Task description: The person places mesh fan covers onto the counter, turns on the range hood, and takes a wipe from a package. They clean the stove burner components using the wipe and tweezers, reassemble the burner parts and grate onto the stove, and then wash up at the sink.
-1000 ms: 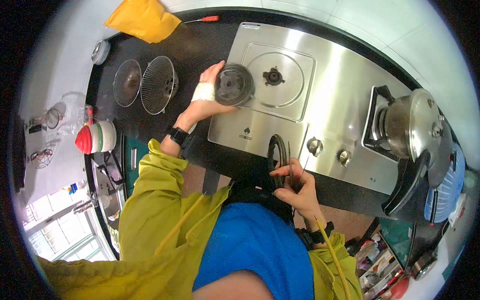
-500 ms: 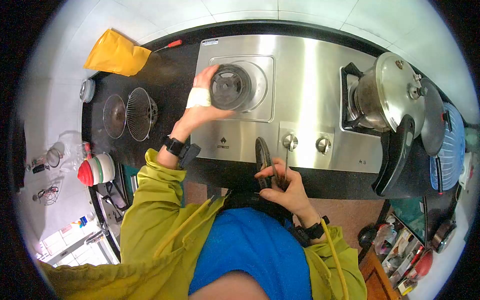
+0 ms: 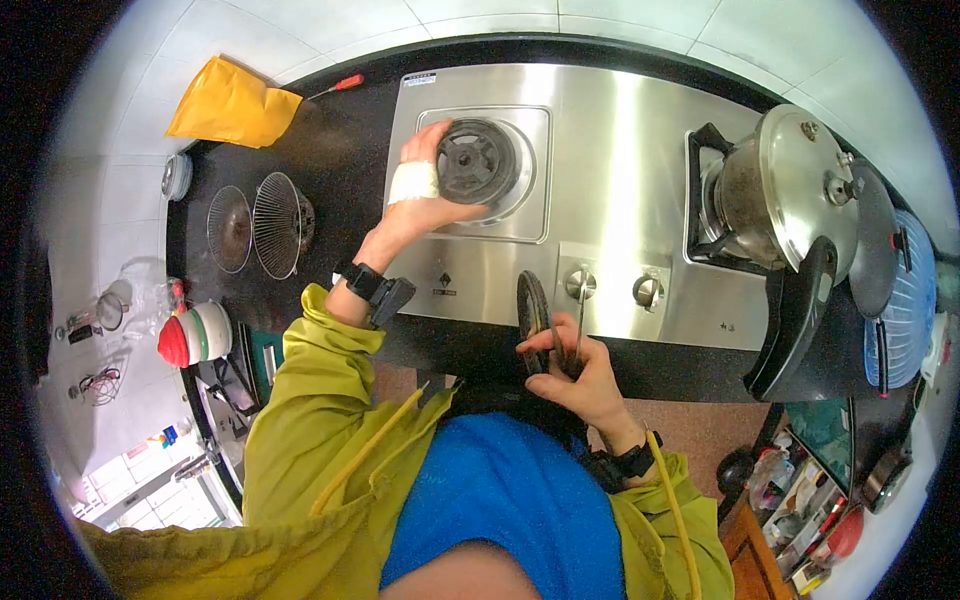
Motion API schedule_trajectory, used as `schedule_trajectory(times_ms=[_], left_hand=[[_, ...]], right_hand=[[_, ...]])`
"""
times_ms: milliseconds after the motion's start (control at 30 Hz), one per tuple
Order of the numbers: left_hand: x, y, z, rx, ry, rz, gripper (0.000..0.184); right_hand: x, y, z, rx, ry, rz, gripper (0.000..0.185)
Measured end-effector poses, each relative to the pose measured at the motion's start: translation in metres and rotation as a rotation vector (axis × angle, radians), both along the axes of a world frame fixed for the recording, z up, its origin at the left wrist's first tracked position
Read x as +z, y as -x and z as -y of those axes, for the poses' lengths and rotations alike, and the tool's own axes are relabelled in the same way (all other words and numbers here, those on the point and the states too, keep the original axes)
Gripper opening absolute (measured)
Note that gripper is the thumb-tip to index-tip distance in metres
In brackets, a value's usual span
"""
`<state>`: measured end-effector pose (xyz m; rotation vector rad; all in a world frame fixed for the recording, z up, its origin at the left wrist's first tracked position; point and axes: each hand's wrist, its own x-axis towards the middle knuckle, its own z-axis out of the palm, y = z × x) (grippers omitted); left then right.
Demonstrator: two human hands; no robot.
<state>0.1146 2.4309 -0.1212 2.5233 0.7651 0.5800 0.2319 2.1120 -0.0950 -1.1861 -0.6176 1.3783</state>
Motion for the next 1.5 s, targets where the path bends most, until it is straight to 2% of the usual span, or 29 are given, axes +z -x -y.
schedule_trajectory(times_ms=[533, 600, 933, 1100, 1133, 1200, 1267, 1300, 1333, 1400, 1500], left_hand=[[-0.021, -0.001, -0.006, -0.034, 0.049, -0.046, 0.116], [-0.023, -0.001, -0.008, -0.038, 0.043, -0.040, 0.116], [-0.014, 0.000, -0.013, -0.065, 0.139, -0.101, 0.122], [-0.022, 0.007, -0.014, -0.067, 0.161, -0.083, 0.124], [-0.021, 0.009, -0.013, -0.059, 0.134, -0.070, 0.121], [-0.016, 0.013, -0.008, -0.058, 0.109, -0.055, 0.118], [0.002, 0.026, 0.001, -0.045, 0.040, 0.037, 0.103], [0.012, 0.030, 0.010, -0.028, -0.037, 0.161, 0.076], [0.025, 0.034, 0.022, -0.039, -0.021, 0.160, 0.076], [0.054, 0.041, 0.056, -0.122, 0.293, 0.157, 0.060], [0.099, 0.036, 0.107, -0.241, 0.369, 0.202, 0.057]], right_hand=[[0.008, -0.005, -0.001, 0.021, 0.120, -0.018, 0.044], [0.001, -0.004, 0.001, 0.030, 0.060, -0.028, 0.039], [0.004, -0.003, -0.004, 0.036, 0.079, -0.035, 0.038], [0.005, 0.001, -0.009, 0.033, 0.039, 0.064, 0.038], [0.008, 0.002, -0.011, 0.038, 0.040, 0.067, 0.038], [0.017, 0.006, -0.013, -0.049, 0.135, -0.152, 0.041], [0.018, 0.009, -0.018, -0.080, 0.106, -0.146, 0.044], [0.019, 0.006, -0.022, -0.079, 0.104, -0.303, 0.045], [0.018, 0.005, -0.025, -0.085, 0.107, -0.464, 0.047], [0.010, 0.009, -0.033, -0.102, 0.047, -0.544, 0.049], [0.023, 0.008, -0.048, -0.140, 0.086, -0.676, 0.047]])
